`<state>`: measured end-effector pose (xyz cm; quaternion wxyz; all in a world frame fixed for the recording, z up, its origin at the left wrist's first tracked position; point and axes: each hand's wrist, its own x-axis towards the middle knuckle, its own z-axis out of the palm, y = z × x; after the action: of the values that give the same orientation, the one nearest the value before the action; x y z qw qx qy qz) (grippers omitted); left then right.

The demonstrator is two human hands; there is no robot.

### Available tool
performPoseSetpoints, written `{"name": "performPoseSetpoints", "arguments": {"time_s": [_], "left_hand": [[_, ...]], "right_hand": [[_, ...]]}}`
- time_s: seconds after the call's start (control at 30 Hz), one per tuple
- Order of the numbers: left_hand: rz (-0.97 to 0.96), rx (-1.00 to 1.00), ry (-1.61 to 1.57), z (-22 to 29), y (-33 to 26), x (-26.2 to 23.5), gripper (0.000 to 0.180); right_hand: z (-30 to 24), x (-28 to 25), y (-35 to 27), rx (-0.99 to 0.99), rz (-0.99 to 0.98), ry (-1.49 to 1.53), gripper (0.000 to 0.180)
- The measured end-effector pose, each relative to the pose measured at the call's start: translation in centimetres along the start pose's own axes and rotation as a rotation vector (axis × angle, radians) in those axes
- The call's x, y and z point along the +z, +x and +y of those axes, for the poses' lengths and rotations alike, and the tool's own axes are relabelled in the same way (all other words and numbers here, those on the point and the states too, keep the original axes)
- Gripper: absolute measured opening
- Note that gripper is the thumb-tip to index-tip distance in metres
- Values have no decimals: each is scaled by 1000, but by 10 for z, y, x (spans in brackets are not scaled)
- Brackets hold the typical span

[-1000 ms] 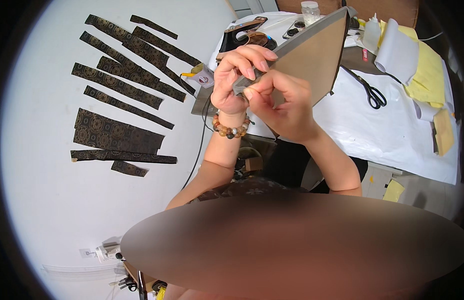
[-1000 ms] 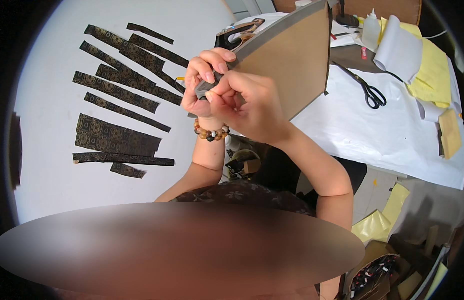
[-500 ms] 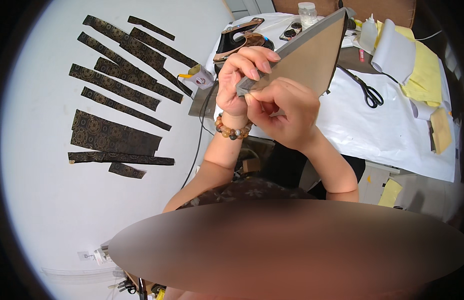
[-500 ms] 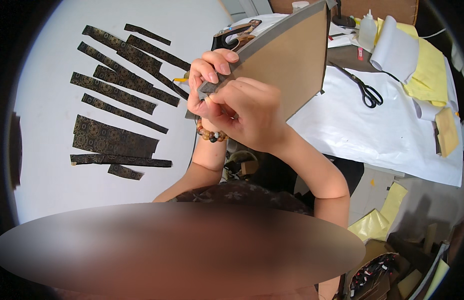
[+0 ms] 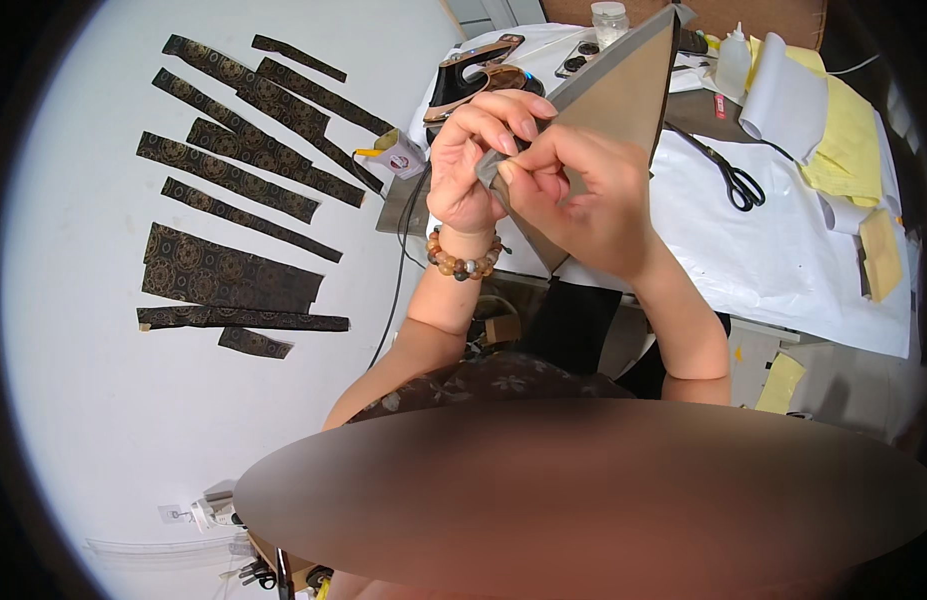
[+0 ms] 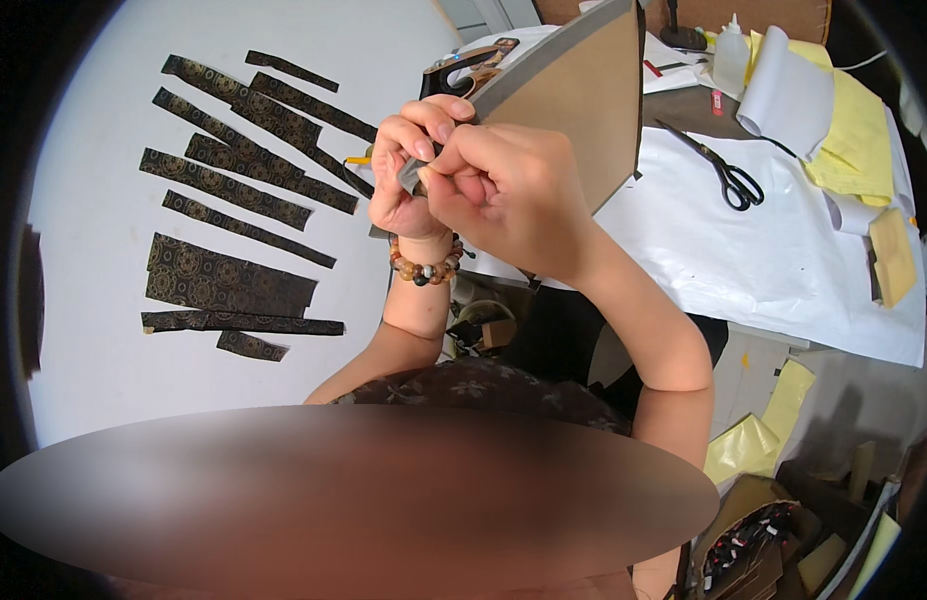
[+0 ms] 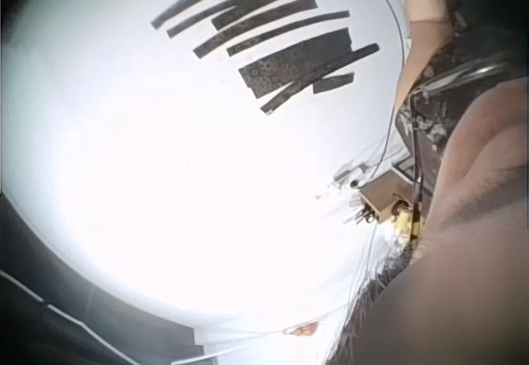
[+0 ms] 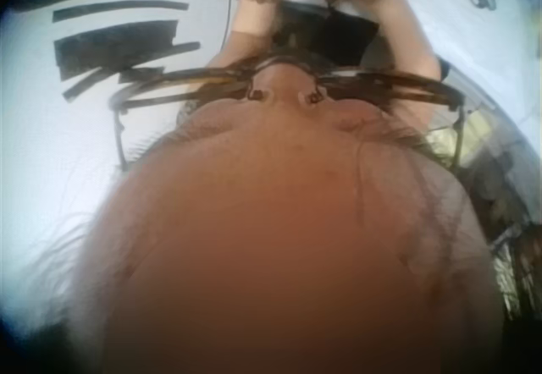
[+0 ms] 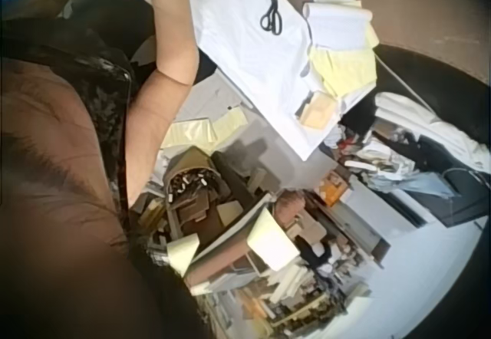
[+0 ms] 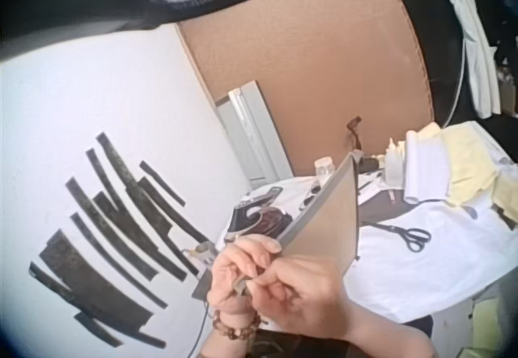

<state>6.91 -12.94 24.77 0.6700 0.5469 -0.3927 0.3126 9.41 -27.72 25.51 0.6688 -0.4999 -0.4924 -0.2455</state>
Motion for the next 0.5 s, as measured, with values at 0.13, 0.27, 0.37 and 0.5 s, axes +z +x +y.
{"name": "performPoseSetpoints", "arguments": {"time_s": [0.13,0.27,0.37,0.5], "left_hand": [[9,-12,8,1,-1,0,31],[5,-13,12,2,-2,-1,32],[14,-19,-33,0,-3,-1,31],[14,-18,-45,1,-4,0,29]], "right_hand": [[0,2,-2,77,-3,66,18],[-2,-2,-1,145,-58,63,10],[-2,-1,0,193,-60,81,10],[-5,-1,3,238,-75,88,10]]}}
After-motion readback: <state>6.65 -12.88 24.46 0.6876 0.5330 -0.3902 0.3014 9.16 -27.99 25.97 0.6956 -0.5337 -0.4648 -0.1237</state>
